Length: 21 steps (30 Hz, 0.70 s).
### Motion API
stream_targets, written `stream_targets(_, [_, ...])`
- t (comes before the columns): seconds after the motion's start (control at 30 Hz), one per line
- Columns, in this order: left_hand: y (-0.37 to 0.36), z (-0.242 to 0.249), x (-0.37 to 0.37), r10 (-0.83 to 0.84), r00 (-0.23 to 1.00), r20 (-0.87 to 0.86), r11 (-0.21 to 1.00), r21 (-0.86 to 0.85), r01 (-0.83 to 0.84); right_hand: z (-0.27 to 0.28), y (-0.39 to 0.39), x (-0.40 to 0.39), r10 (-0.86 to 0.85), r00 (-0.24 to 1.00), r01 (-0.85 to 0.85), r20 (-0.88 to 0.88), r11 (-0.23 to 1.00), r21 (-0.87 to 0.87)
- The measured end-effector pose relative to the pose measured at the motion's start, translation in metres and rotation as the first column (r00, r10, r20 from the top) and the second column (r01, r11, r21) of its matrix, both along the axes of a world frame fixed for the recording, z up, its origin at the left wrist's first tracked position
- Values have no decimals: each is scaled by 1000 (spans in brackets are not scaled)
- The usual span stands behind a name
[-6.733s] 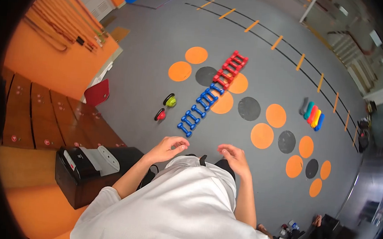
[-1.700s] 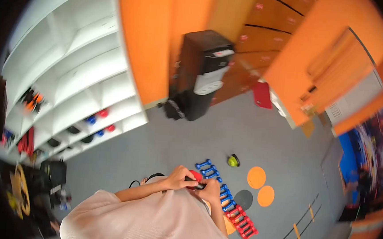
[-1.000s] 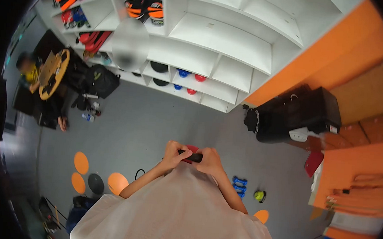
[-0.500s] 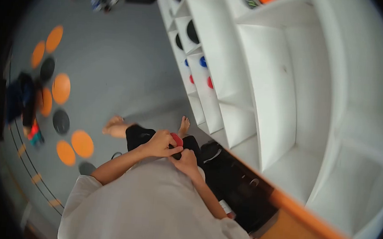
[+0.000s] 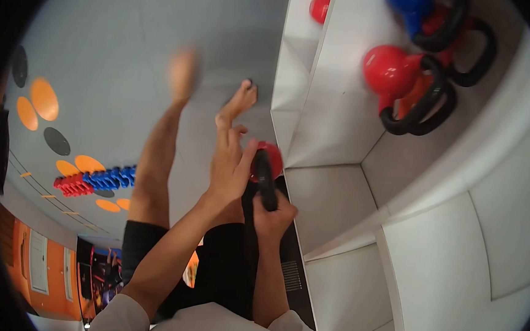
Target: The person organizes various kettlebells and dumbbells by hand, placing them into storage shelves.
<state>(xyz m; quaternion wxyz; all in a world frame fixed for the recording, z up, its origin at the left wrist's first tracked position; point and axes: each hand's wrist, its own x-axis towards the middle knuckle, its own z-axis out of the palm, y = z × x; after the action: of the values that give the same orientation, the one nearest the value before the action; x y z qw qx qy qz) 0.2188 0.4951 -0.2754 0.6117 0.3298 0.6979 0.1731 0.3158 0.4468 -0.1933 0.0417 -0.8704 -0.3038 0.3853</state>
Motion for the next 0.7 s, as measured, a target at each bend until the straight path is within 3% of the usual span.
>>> stream_targets(0.03, [-4,-15,26,-284,959,12,958,37,283,-13,-2,23,-101,994,100,45,994,33])
stream_targets(0.07, [-5,-27,39,-541,841,21,838,101,537,-26,-7,32,-199,975,191,96,977,91])
stream_targets(0.1, [2,-40,58,-406,898,169,905,-58,421,-35,-7,42,-201,974,193,108,978,83])
stream_targets(0.17, [18,-53,91,-246,922,299,919,-231,320,-46,5,65,-269,928,232,258,959,164])
stream_targets(0.2, [24,-57,103,-14,868,496,949,-267,167,-53,15,76,-274,924,234,266,957,171])
stream_targets(0.23, [27,-57,116,214,728,652,941,-338,26,-58,25,87,-264,907,190,328,952,240])
stream_targets(0.3, [17,-74,156,394,520,758,892,-451,-19,-74,43,107,-259,886,138,386,939,314])
stream_targets(0.33, [16,-78,173,392,516,762,895,-446,-20,-81,50,117,-311,858,155,409,915,372])
stream_targets(0.4, [26,-87,201,172,548,819,963,-256,80,-88,62,136,-364,830,158,424,881,446])
stream_targets(0.47, [40,-89,215,131,553,823,978,-199,65,-94,68,154,-526,797,330,298,792,514])
stream_targets(0.63, [45,-100,242,55,568,821,973,-172,155,-103,77,185,-494,794,300,353,825,479])
stream_targets(0.7, [51,-104,244,-58,604,795,984,-57,170,-108,78,192,-493,788,284,370,823,493])
